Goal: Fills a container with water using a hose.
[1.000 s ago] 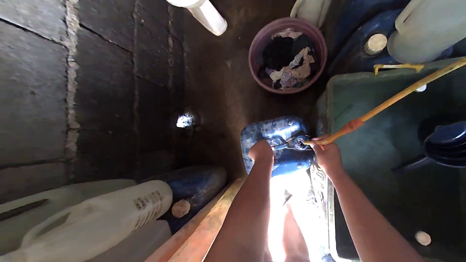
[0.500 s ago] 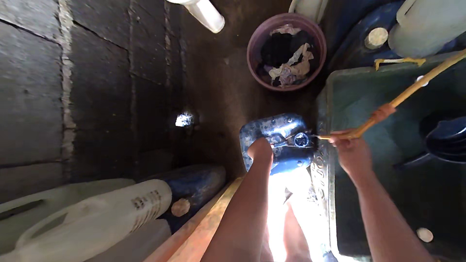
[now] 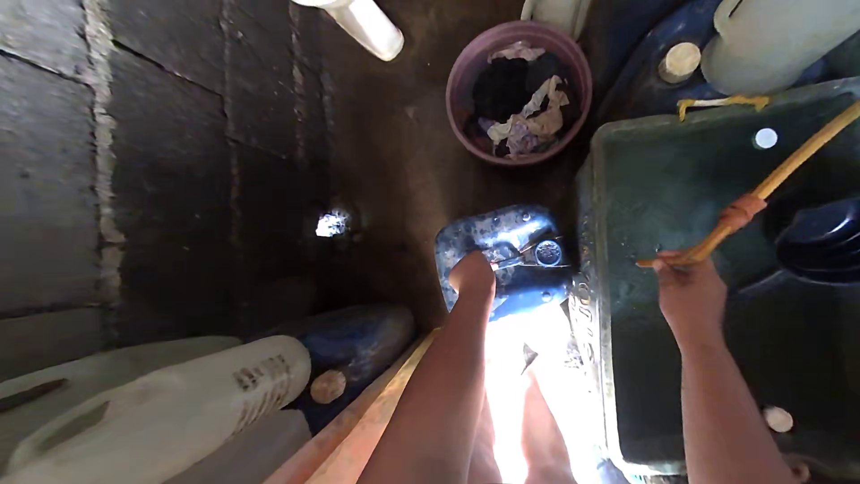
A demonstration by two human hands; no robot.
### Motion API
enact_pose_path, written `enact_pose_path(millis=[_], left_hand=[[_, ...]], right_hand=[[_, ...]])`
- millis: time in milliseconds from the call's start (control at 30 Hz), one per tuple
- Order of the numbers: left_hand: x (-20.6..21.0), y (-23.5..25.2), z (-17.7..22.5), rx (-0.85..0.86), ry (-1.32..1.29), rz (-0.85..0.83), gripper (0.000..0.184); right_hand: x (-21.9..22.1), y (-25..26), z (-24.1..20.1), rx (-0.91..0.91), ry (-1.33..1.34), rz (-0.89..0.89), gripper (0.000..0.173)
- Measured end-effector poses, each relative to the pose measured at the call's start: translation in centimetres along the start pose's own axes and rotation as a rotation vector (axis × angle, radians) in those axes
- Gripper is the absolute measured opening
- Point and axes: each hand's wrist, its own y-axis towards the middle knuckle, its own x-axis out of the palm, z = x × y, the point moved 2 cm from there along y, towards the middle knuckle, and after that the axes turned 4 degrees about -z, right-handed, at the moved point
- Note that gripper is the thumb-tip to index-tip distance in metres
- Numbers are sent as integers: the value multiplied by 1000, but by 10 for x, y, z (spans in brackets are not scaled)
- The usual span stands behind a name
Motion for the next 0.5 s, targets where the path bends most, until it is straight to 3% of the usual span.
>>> enact_pose_path(millis=[167, 500], left_hand=[[0, -1, 0, 7, -3, 7, 32], [-4, 0, 0, 1, -6, -14, 32]], right_hand=[[-6, -9, 16, -42, 89, 28, 30], [-2, -12, -7, -196, 133, 95, 31]])
